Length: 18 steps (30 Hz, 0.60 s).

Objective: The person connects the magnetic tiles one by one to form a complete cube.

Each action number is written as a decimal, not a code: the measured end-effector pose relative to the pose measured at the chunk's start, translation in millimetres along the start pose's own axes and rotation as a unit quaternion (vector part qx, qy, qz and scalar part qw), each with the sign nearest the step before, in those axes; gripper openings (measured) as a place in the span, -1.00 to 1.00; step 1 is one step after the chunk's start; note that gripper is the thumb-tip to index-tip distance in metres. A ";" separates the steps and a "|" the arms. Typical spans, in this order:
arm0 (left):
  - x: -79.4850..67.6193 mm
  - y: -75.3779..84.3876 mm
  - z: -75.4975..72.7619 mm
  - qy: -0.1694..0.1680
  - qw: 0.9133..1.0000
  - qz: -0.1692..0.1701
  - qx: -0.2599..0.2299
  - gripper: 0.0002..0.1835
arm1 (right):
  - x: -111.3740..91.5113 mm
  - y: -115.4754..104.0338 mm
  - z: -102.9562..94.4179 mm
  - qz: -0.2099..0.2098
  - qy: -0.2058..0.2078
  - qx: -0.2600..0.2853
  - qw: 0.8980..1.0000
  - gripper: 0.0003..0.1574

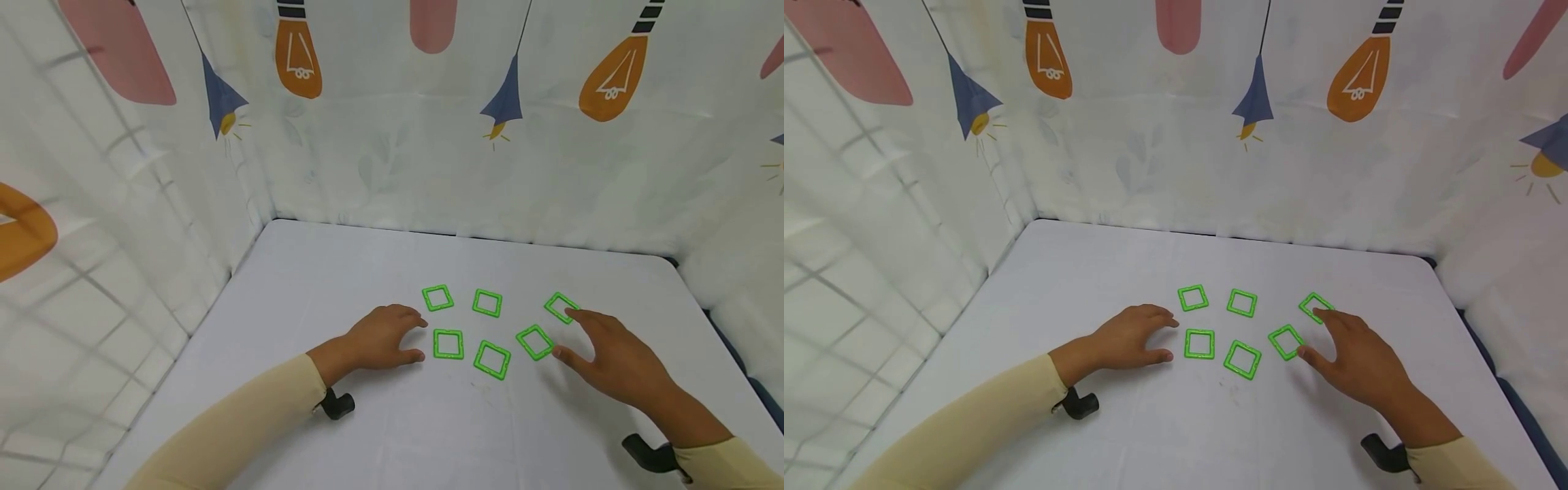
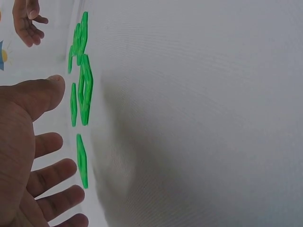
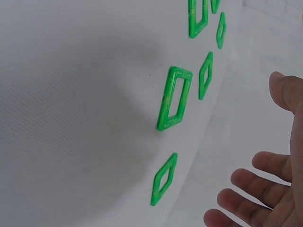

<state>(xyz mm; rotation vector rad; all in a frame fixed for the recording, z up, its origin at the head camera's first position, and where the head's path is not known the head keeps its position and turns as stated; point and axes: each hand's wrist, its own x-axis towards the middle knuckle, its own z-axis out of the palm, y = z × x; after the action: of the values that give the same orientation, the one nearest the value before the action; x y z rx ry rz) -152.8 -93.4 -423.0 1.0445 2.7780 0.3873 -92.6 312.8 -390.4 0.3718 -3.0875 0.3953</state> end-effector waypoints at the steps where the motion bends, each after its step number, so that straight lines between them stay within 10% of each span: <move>1: 0.7 0.9 0.2 -0.002 1.000 0.000 0.000 -0.39 | 0.1 -0.7 0.3 0.000 -0.001 0.000 1.000 0.12; 18: 15.6 7.1 9.4 -0.024 0.999 -0.017 0.015 -0.37 | 3.4 -7.3 4.4 0.000 -0.004 -0.001 1.000 0.13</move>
<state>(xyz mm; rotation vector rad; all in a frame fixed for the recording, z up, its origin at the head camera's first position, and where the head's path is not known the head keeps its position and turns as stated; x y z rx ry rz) -157.9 -76.1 -430.7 0.9969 2.7628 0.3120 -94.2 304.0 -392.7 0.3755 -3.0960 0.3906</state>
